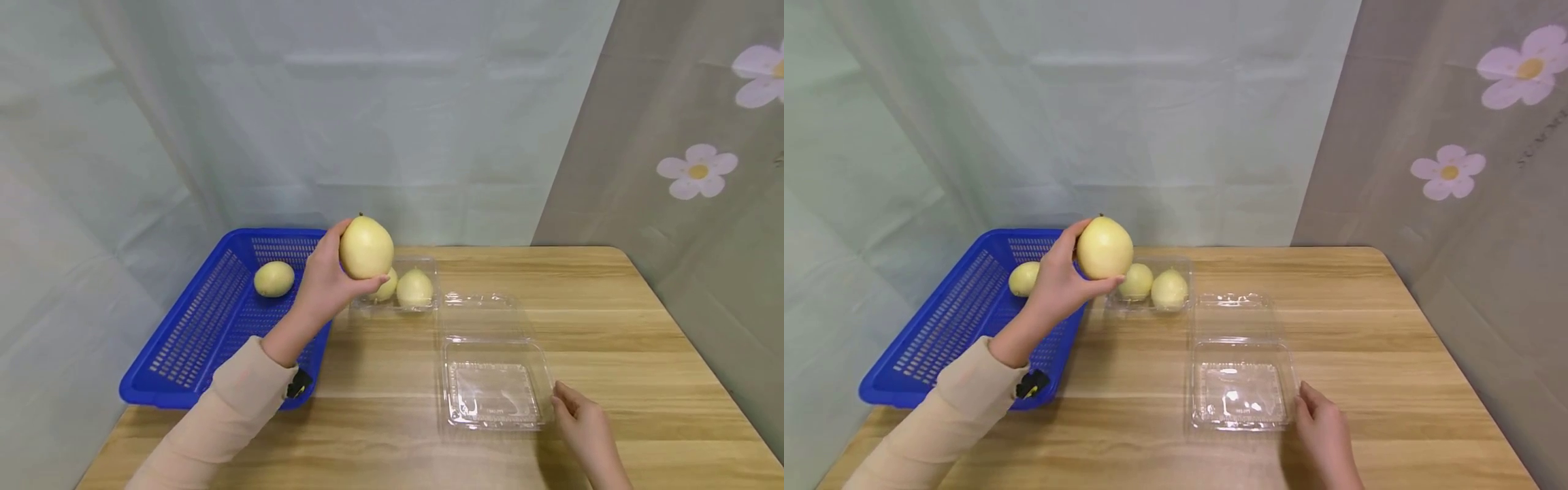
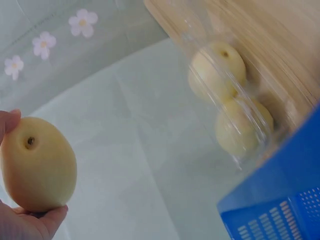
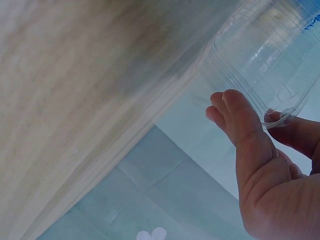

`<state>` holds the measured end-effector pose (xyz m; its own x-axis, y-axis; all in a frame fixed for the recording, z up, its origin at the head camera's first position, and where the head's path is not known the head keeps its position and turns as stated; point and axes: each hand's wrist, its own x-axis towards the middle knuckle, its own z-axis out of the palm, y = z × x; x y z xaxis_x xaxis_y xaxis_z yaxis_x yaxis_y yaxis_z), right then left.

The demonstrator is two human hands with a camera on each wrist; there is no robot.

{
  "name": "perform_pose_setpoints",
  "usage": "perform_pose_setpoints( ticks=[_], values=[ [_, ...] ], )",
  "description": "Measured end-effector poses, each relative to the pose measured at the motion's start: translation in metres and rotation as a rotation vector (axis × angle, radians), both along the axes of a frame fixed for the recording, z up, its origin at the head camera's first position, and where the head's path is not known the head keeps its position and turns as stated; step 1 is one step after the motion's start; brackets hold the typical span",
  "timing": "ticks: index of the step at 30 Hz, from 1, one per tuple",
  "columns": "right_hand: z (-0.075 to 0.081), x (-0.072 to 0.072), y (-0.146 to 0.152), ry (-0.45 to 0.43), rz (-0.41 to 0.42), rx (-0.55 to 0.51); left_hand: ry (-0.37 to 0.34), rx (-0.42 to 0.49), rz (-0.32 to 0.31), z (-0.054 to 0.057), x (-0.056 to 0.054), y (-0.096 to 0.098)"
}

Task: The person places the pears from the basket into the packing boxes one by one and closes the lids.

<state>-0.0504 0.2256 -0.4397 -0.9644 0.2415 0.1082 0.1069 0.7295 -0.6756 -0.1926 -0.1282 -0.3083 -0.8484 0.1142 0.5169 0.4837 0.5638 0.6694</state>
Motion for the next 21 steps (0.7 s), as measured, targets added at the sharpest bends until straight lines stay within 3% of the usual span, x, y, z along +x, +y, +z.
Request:
perform_pose_setpoints(
  ticks=[11, 18, 21],
  values=[
    [0.0, 0.0, -0.001, -0.025, 0.005, 0.007, -0.021, 0.04, 0.029, -0.005, 0.021, 0.016],
    [-0.002, 0.002, 0.001, 0.036, -0.019, 0.054, -0.047, 0.101, -0.016, -0.022, 0.028, 0.033],
    [-0.002, 0.003, 0.002, 0.019, -0.016, 0.048, -0.085, 0.115, -0.028, -0.029, 0.03, 0.038]
  ],
)
